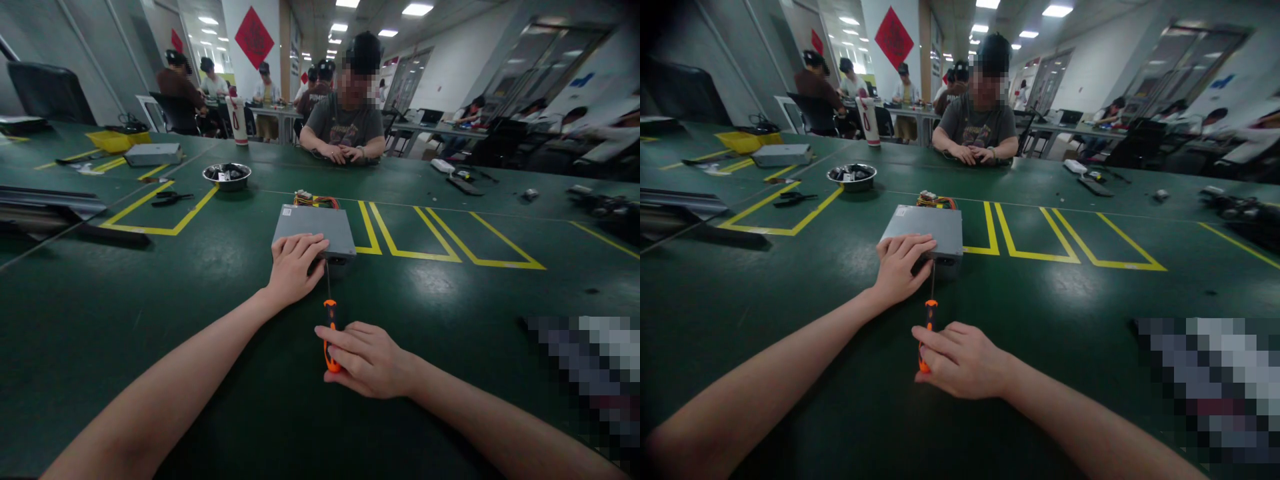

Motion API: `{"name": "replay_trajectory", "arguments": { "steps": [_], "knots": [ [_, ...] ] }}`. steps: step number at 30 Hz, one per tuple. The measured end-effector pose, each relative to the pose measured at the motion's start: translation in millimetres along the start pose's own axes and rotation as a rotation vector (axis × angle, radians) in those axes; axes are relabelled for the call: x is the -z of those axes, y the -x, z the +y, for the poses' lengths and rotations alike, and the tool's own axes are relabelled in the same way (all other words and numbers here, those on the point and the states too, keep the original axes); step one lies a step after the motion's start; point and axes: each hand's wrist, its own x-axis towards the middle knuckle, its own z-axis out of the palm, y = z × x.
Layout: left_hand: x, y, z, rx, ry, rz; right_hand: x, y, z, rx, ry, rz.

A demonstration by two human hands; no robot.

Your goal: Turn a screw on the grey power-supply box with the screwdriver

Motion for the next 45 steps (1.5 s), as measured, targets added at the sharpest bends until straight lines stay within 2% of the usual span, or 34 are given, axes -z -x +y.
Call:
{"name": "replay_trajectory", "arguments": {
  "steps": [2, 7, 12, 16, 22, 29, 32, 38, 42, 45],
  "knots": [
    [-0.1, -0.1, 0.2, 0.004, -0.004, -0.001, 0.6, -2.8, -0.4, 0.035, 0.031, 0.037],
    [-0.2, 0.1, 1.1, 0.001, -0.006, -0.002, 7.6, -7.2, -2.1, 0.042, 0.106, -0.081],
    [0.0, -0.2, 0.4, -0.002, -0.008, -0.003, 1.8, -1.6, -0.3, 0.041, 0.128, 0.024],
    [0.4, -0.3, 0.0, -0.013, -0.014, 0.001, -1.2, -0.5, 1.3, 0.026, 0.088, 0.035],
    [0.6, 0.0, 0.1, -0.011, -0.017, 0.003, 8.6, -3.0, 1.4, 0.03, 0.108, -0.112],
    [0.9, 0.3, -0.3, -0.009, -0.017, -0.008, 2.2, 5.1, 2.9, 0.025, 0.071, 0.083],
    [1.0, 0.8, 0.1, -0.008, -0.019, -0.009, 2.7, 4.1, 3.0, 0.017, 0.042, 0.082],
    [1.1, 1.1, 0.1, -0.008, -0.025, -0.018, 10.8, -0.5, -0.1, 0.02, 0.096, -0.019],
    [1.2, 0.9, -0.4, -0.005, -0.032, -0.019, 5.8, 3.3, 1.3, 0.024, 0.147, 0.103],
    [1.6, 0.9, -0.3, -0.007, -0.034, -0.019, 0.8, 5.7, 3.0, 0.032, 0.125, 0.146]
  ]
}}
